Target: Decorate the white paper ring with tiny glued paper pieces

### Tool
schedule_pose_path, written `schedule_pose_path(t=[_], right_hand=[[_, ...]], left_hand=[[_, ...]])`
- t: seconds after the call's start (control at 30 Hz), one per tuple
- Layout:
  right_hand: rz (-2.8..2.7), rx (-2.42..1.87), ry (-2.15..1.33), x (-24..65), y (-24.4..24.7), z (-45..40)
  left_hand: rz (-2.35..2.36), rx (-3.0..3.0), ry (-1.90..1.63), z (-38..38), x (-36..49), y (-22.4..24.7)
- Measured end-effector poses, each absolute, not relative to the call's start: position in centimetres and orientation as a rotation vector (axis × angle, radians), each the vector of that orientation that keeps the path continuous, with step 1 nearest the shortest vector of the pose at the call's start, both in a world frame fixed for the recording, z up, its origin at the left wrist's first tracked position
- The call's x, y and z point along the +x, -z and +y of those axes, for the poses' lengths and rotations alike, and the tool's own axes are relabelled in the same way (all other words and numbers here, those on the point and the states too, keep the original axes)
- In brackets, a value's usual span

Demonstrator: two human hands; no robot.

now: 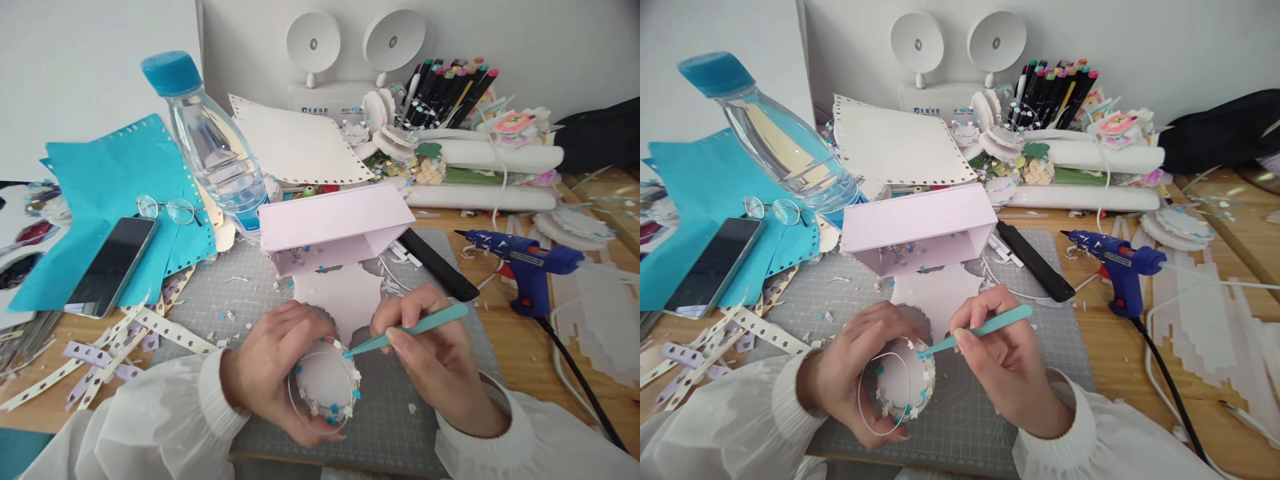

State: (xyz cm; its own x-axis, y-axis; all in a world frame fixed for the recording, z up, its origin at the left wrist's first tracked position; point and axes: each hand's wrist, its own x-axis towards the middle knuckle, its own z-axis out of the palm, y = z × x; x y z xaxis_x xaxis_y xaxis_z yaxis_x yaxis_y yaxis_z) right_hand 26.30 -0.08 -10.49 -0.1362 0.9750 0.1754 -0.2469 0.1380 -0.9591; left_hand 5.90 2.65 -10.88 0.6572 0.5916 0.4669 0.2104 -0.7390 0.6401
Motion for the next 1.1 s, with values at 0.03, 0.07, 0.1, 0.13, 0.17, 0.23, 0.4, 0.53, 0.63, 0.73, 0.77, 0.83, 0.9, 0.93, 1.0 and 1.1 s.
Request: schedule_pose_path(t=[0.03,0.07,0.1,0.13,0.17,0.23,0.4,0.53,0.63,0.73,0.77,0.83,0.9,0.93,1.0,1.1], right_hand=[[-1.214,-0.834,-1.311,26.3,10.5,-0.1],[-1.217,-0.829,-1.315,26.4,10.5,-0.1],[-1.219,-0.828,-1.318,26.4,10.5,-0.1],[-1.22,-0.828,-1.319,26.4,10.5,-0.1],[-1.219,-0.833,-1.321,26.4,10.5,-0.1],[-1.202,-0.851,-1.333,26.5,10.6,0.0],[-1.131,-0.865,-1.391,26.4,10.7,-0.1],[-1.076,-0.879,-1.405,26.3,10.7,0.0],[-0.962,-0.87,-1.411,26.3,10.4,0.5],[-0.839,-0.882,-1.411,26.5,10.1,0.9],[-0.828,-0.889,-1.402,26.6,10.1,0.9],[-0.876,-0.897,-1.368,26.7,10.2,0.8],[-0.983,-0.886,-1.332,26.7,10.3,0.5],[-1.042,-0.875,-1.314,26.6,10.4,0.3],[-1.162,-0.845,-1.255,26.5,10.4,-0.1],[-1.36,-0.795,-1.059,26.4,10.0,-0.4]], left_hand=[[0.614,2.326,-0.919,2.6,5.9,10.9],[0.609,2.323,-0.916,2.6,5.9,10.9],[0.608,2.321,-0.911,2.6,5.9,10.9],[0.61,2.319,-0.909,2.6,5.9,10.9],[0.615,2.316,-0.91,2.6,5.8,10.9],[0.624,2.309,-0.912,2.6,5.8,10.9],[0.619,2.292,-0.935,2.6,5.7,10.9],[0.62,2.281,-0.927,2.6,5.8,10.9],[0.613,2.273,-0.922,2.6,5.8,11.0],[0.606,2.275,-0.945,2.5,5.8,11.2],[0.607,2.277,-0.954,2.5,5.8,11.3],[0.605,2.282,-0.956,2.6,5.8,11.3],[0.599,2.296,-0.95,2.6,5.8,11.3],[0.602,2.307,-0.947,2.7,5.8,11.3],[0.611,2.328,-0.945,2.7,5.8,11.4],[0.612,2.356,-0.96,2.8,5.9,11.4]])
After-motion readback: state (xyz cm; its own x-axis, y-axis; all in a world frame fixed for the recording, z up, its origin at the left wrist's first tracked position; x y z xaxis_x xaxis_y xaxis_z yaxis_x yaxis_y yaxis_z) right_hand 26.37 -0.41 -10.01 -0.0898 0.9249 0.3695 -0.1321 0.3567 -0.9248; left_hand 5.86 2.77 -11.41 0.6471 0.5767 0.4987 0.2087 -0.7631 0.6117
